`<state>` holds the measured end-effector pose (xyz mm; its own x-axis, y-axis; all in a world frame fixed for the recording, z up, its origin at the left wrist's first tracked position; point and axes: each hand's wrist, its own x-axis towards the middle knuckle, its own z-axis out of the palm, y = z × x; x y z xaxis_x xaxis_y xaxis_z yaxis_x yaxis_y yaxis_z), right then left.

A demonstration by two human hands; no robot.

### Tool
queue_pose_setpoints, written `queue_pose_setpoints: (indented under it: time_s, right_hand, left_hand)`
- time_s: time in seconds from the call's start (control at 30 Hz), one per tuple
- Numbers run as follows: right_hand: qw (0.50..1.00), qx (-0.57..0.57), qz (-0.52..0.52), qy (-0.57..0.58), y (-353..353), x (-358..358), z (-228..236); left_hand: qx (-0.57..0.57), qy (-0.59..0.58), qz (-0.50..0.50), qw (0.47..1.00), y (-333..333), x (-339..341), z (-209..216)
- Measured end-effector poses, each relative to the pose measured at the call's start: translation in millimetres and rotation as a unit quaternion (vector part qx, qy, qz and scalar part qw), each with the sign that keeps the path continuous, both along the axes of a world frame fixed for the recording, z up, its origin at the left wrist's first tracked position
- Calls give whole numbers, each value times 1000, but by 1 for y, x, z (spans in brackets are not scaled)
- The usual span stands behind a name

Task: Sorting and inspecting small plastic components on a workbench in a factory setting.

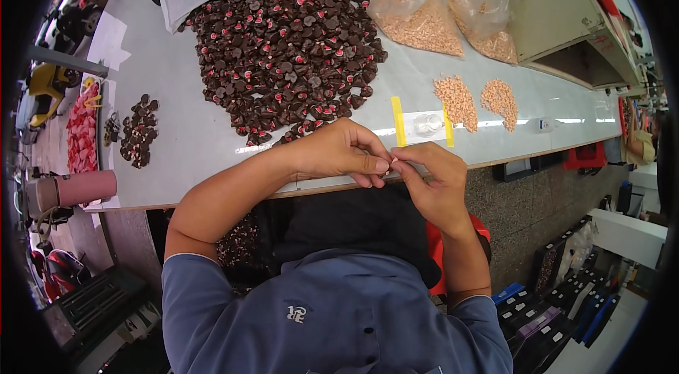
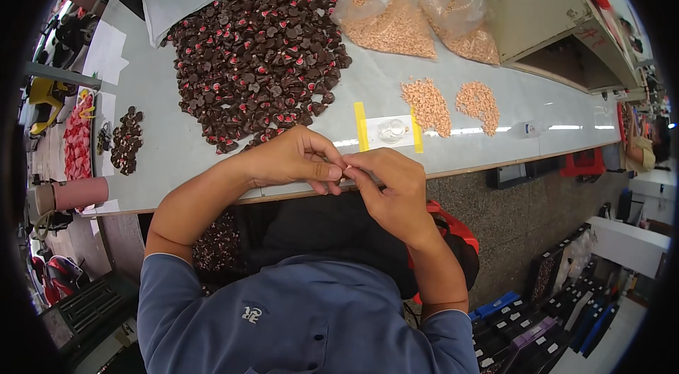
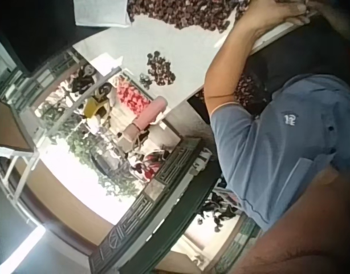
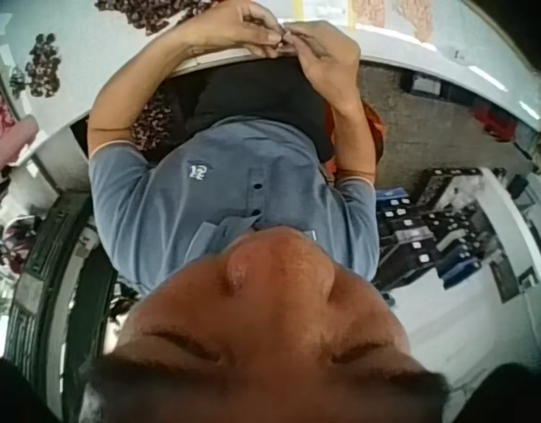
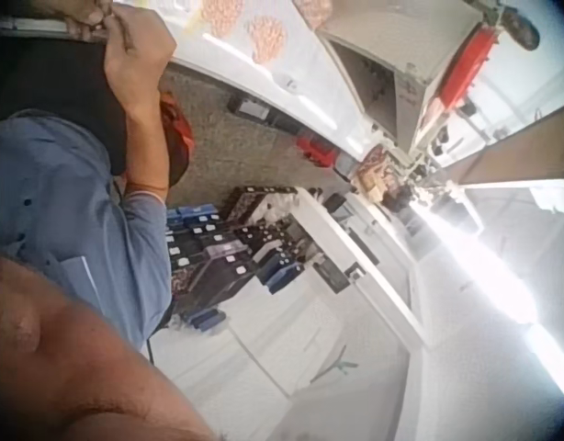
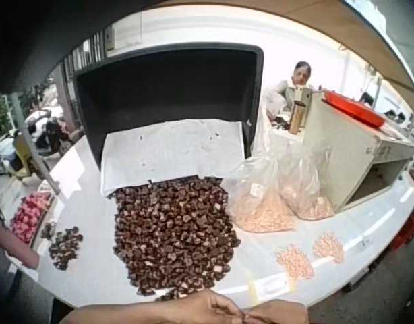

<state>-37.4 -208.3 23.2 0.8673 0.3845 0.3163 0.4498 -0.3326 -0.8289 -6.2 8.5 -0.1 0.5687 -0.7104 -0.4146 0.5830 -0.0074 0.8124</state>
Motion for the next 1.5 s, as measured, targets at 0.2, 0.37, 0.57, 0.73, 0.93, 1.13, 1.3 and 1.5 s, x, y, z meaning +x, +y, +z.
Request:
queue_pose_setpoints:
  time_s: [0.2, 0.37, 0.57, 0.73, 0.93, 1.13, 1.3, 1.5]
  right_hand:
    - [997, 37, -38, 53, 3, -4, -1]
    - [991, 72, -42, 106, 2, -7, -8]
    - [995, 38, -88, 21, 9, -15, -5]
    - [991, -8, -92, -93, 7, -12, -9]
    - [999, -27, -9, 37, -6, 0, 13]
    - [989, -115, 65, 68, -8, 6, 10]
    - [993, -53, 68, 82, -10, 6, 3]
    - [995, -66, 73, 30, -15, 6, -4]
  left_hand:
    - [0, -8, -8, 1000, -1, 1, 1]
    - [-5, -8, -8, 1000, -2, 1, 3]
    - [-8, 5, -1, 1000, -2, 0, -1]
    - [-16, 12, 28, 999, -3, 0, -3]
    - [-3, 0, 23, 1000, -2, -4, 1]
    - [8, -8, -12, 1000, -3, -1, 1]
    - [-9, 4, -2, 1000, -1, -1, 1]
    - [-13, 0, -1, 1000, -4, -1, 2]
